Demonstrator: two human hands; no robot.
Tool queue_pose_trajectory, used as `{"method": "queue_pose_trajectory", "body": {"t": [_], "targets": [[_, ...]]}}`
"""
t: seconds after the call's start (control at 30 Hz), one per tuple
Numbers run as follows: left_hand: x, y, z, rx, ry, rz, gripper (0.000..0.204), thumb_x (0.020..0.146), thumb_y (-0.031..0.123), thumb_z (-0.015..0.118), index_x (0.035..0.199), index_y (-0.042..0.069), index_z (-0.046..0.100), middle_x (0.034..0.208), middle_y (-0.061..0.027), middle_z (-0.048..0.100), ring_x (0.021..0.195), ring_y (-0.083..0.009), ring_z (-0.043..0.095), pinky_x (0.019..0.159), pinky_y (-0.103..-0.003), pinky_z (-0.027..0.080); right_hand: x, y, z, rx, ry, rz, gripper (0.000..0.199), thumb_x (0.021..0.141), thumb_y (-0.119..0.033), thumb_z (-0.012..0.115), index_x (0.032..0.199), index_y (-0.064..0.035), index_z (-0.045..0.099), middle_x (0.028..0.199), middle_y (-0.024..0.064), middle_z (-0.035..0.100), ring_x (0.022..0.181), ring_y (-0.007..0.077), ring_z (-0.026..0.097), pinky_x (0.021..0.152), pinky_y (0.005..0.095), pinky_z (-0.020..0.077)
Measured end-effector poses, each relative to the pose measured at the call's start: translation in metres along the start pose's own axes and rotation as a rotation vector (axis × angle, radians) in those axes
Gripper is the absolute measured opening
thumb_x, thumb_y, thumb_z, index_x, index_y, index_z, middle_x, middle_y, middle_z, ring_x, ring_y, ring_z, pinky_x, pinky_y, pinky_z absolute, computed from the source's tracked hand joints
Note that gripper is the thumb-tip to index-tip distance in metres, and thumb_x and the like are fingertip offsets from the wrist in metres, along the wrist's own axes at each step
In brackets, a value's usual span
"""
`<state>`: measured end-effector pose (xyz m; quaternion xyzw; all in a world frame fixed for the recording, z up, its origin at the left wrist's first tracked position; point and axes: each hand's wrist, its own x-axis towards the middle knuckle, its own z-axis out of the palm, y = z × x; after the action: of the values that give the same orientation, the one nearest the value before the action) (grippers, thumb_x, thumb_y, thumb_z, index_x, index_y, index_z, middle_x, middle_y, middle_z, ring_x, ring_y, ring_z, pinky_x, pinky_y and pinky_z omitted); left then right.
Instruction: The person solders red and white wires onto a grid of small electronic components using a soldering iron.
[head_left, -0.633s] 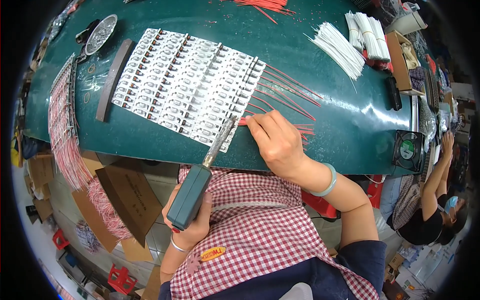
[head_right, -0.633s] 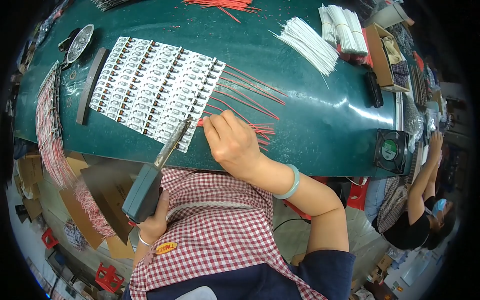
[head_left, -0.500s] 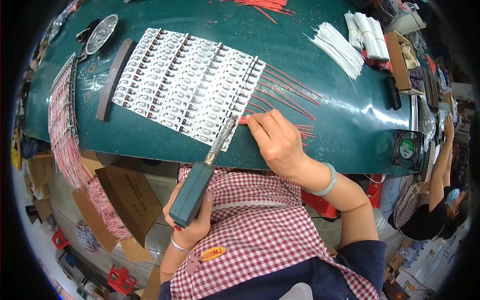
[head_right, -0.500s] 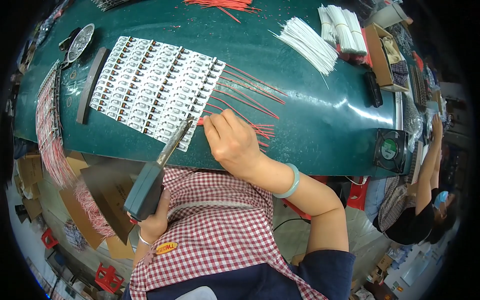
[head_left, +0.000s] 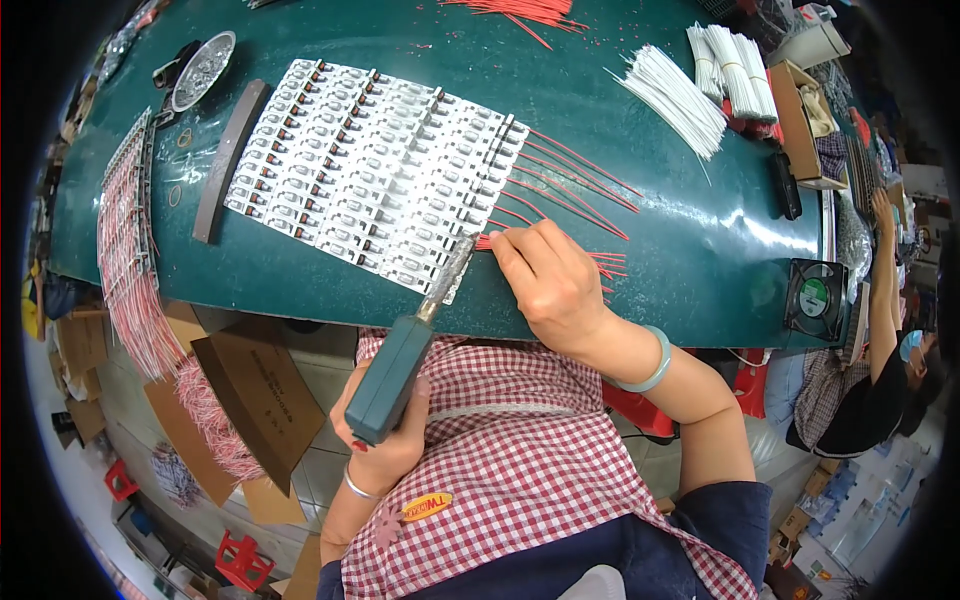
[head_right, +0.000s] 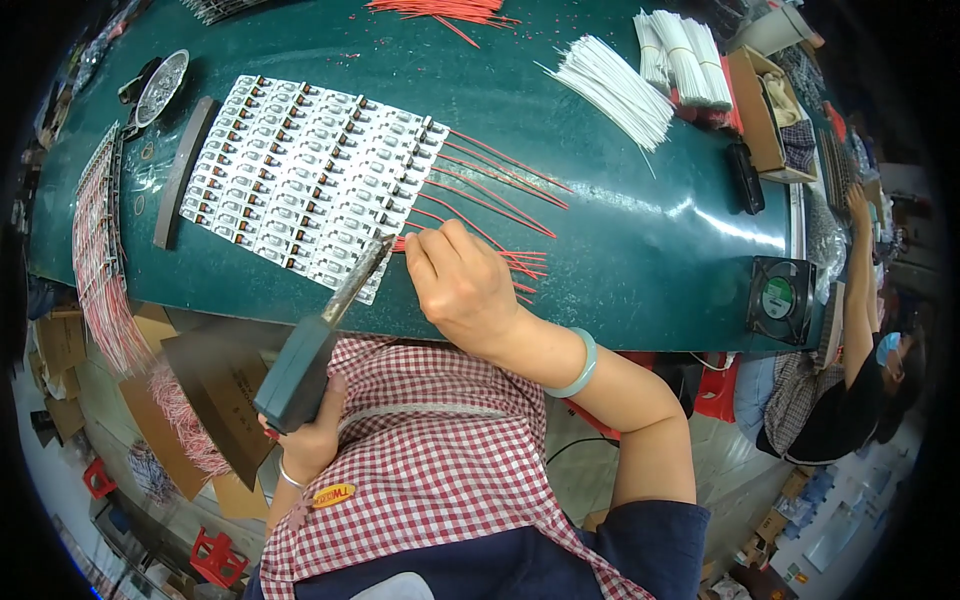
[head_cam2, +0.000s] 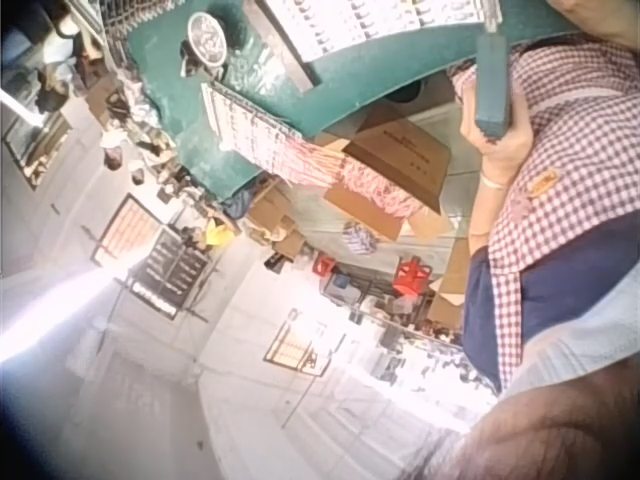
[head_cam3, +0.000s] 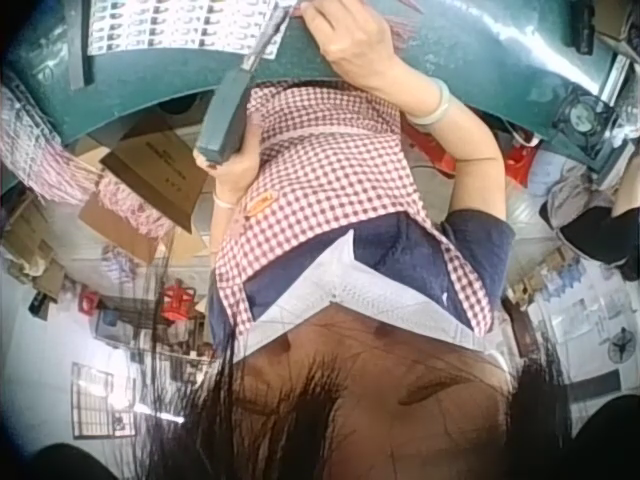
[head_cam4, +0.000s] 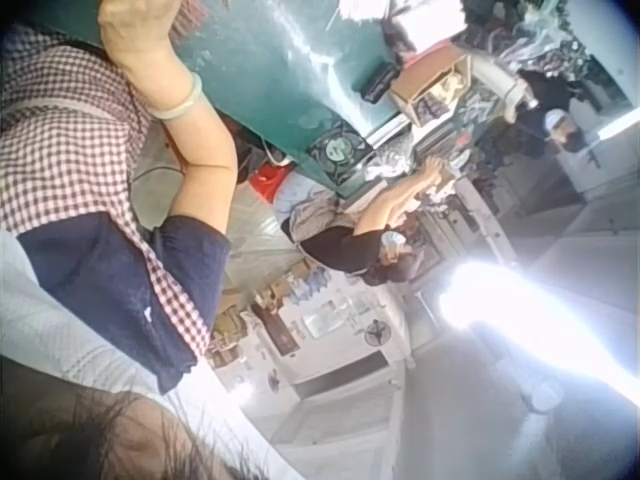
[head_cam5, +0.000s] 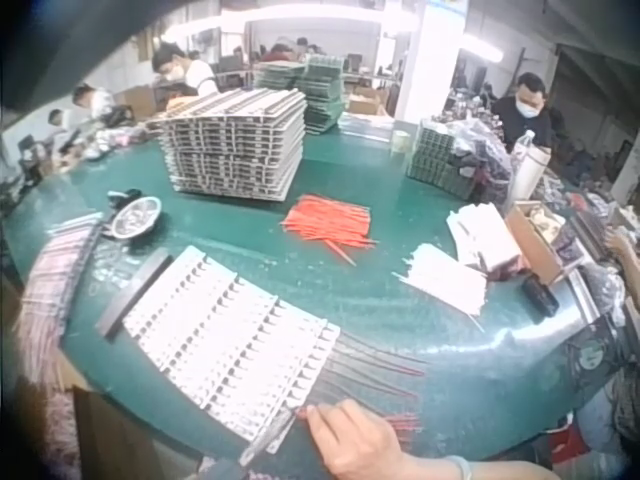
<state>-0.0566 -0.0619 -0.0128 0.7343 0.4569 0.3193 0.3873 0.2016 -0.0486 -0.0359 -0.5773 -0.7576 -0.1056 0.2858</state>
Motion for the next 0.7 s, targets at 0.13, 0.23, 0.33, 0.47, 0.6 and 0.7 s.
{"method": "queue_pose_trajectory", "body": {"t": [0.13,0.23,0.33,0.47,0.6,0.7], "targets": [[-0.019,-0.003,-0.008,-0.373,0.137,-0.351,0.043,0.085,-0.005,0.075,0.127,-0.006,0.063,0.109,-0.0109,0.071,0.076,-0.0168,0.068,0.065,-0.03,0.056,0.001,0.0,0.0,-0.001,0.002,-0.004,0.027,0.074,0.0,0.072,0.1,0.0088,0.07,0.086,0.01,0.062,0.078,0.0216,0.058,0.058,0.0306,0.0519],[0.0,0.024,-0.024,-0.822,0.203,-0.507,0.059,0.085,-0.003,0.071,0.139,-0.006,0.049,0.124,-0.0188,0.064,0.064,-0.0135,0.059,0.051,-0.026,0.048,0.0,0.0,0.0,-0.009,-0.004,0.0,0.027,0.073,0.0,0.072,0.099,0.0083,0.07,0.086,0.0099,0.062,0.078,0.0216,0.058,0.058,0.0304,0.0518],[0.001,0.018,-0.037,-1.114,0.118,-0.527,0.056,0.089,0.008,0.069,0.139,-0.006,0.047,0.127,-0.0212,0.063,0.062,-0.0156,0.059,0.048,-0.027,0.047,-0.002,-0.001,-0.001,0.003,-0.039,0.047,0.034,0.071,0.001,0.07,0.105,0.0069,0.068,0.095,0.0117,0.067,0.079,0.0248,0.063,0.064,0.0337,0.0548],[-0.007,0.022,-0.029,-1.003,0.17,-0.546,0.053,0.093,0.017,0.066,0.136,-0.009,0.048,0.129,-0.0214,0.06,0.054,-0.0138,0.053,0.044,-0.025,0.043,0.0,-0.001,-0.002,0.022,-0.012,0.044,0.033,0.071,0.002,0.071,0.104,0.0066,0.069,0.094,0.0113,0.068,0.079,0.0242,0.063,0.063,0.0336,0.0547],[-0.013,0.015,-0.02,-0.883,0.181,-0.455,0.05,0.094,0.013,0.064,0.136,-0.008,0.047,0.128,-0.0217,0.061,0.05,-0.0144,0.052,0.043,-0.026,0.043,0.0,-0.007,-0.004,0.081,0.072,0.018,0.032,0.072,0.004,0.071,0.104,0.0064,0.069,0.092,0.0108,0.069,0.076,0.0239,0.063,0.062,0.0333,0.0541],[-0.017,0.013,-0.023,-0.746,0.041,-0.421,0.051,0.091,-0.005,0.07,0.138,-0.007,0.051,0.126,-0.0179,0.066,0.071,-0.017,0.067,0.058,-0.028,0.054,-0.006,-0.011,-0.004,0.096,0.015,0.056,0.032,0.073,0.005,0.071,0.105,0.0065,0.069,0.091,0.0111,0.069,0.074,0.024,0.063,0.061,0.0333,0.0537]]}}
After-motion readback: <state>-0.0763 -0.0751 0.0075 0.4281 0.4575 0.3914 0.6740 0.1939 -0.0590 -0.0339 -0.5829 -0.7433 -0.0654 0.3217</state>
